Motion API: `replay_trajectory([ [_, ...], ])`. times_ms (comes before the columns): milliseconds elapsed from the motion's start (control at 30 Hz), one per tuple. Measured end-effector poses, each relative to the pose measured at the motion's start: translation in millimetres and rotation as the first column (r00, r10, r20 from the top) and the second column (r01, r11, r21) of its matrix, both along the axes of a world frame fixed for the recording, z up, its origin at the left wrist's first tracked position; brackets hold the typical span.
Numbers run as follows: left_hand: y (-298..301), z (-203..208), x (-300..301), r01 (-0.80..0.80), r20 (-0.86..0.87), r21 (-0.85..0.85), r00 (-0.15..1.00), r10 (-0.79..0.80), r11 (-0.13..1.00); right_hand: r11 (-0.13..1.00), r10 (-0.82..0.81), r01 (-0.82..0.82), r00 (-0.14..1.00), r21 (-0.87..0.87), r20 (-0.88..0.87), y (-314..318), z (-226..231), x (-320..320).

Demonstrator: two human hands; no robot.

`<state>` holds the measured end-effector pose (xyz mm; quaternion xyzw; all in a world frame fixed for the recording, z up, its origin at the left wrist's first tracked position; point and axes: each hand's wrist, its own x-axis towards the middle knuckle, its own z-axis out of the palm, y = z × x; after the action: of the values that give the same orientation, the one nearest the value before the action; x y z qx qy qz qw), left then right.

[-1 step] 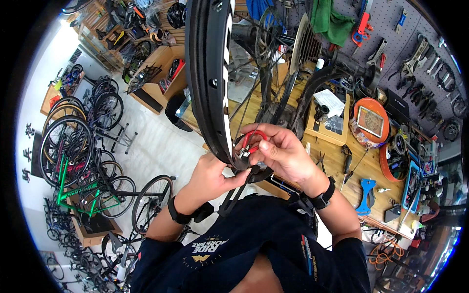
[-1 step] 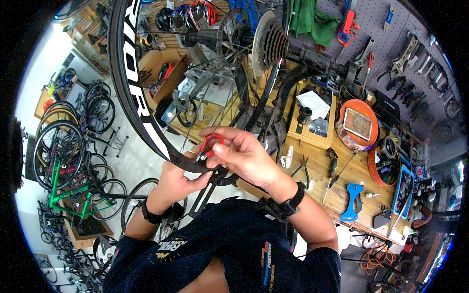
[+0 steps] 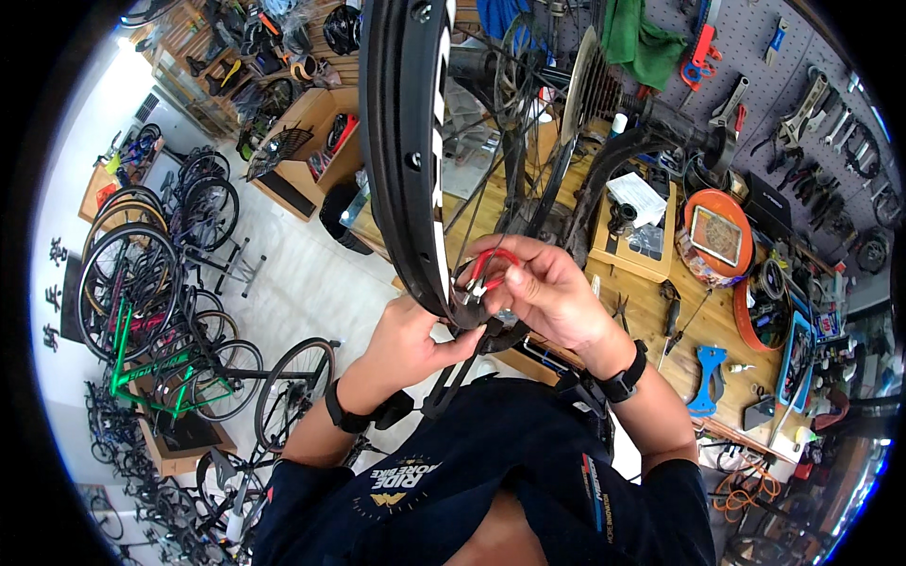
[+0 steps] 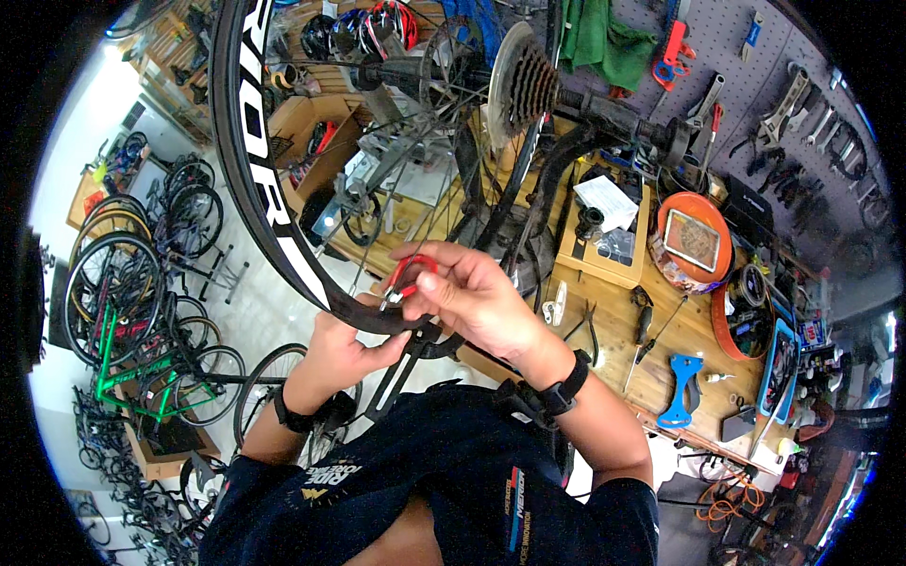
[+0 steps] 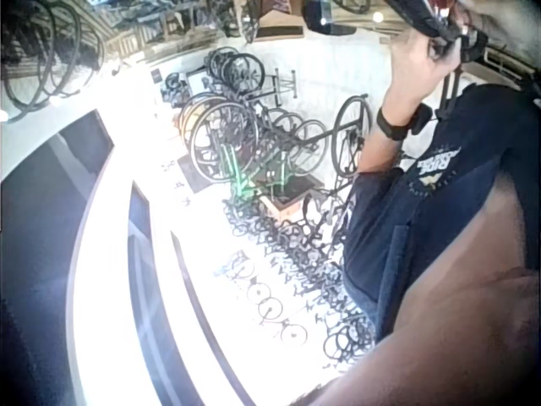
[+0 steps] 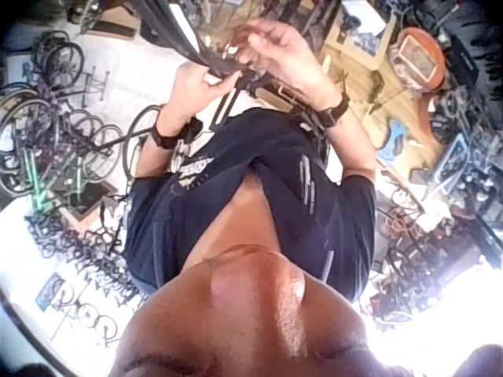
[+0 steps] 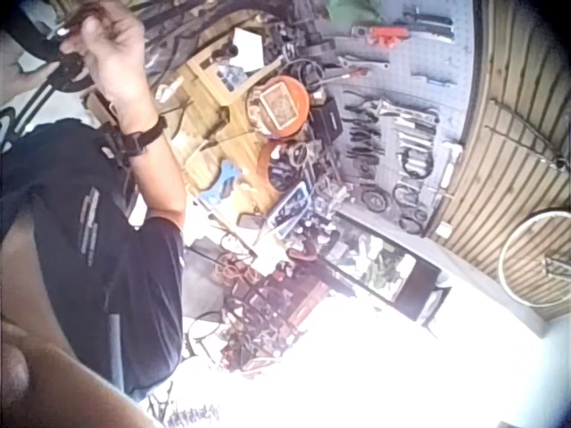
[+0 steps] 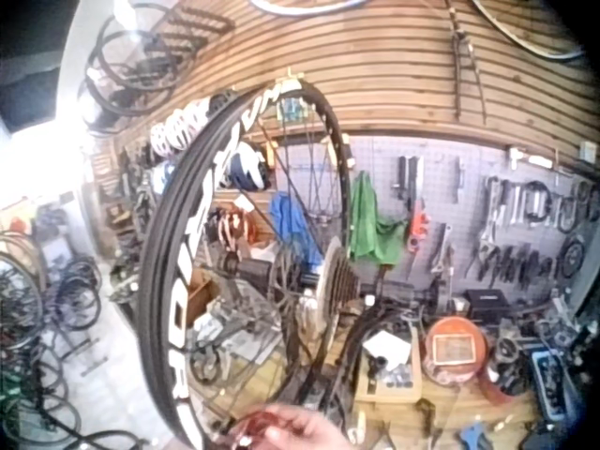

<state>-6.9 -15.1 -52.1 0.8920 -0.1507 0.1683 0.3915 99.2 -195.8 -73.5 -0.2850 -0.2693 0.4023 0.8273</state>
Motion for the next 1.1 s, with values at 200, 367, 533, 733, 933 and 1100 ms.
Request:
replay_trajectory([
  [200,1.4,-1.0,-0.6,-0.007,-0.052,0.025,0.999,0.008,1.000,0.997,0.082,-0.082,0.996,0.002,0.022,0.8,-0.3,9.2],
  [367,0.3,-2.8,1.9,0.002,-0.077,0.032,0.997,0.000,0.999,0.986,0.165,-0.164,0.986,0.036,-0.031,5.9,-2.7,18.4],
  [533,3.4,-6.3,3.8,0.033,-0.069,0.046,0.997,-0.030,0.998,0.972,0.006,0.017,0.995,-0.234,0.098,0.5,18.1,7.1],
  [733,6.1,-7.0,6.5,0.032,-0.105,0.142,0.994,-0.017,0.989,0.998,0.041,-0.052,0.975,-0.043,-0.218,1.4,15.9,-6.9],
  [933,2.7,-5.4,4.9,-0.004,-0.246,-0.025,0.969,-0.002,1.000,0.985,0.155,-0.161,0.983,-0.059,-0.103,2.1,2.4,11.3],
  [1100,4.1,-5.0,7.3,-0.006,-0.293,-0.054,0.956,-0.010,0.999,0.982,0.177,-0.177,0.984,-0.059,-0.010,1.5,3.1,15.5],
])
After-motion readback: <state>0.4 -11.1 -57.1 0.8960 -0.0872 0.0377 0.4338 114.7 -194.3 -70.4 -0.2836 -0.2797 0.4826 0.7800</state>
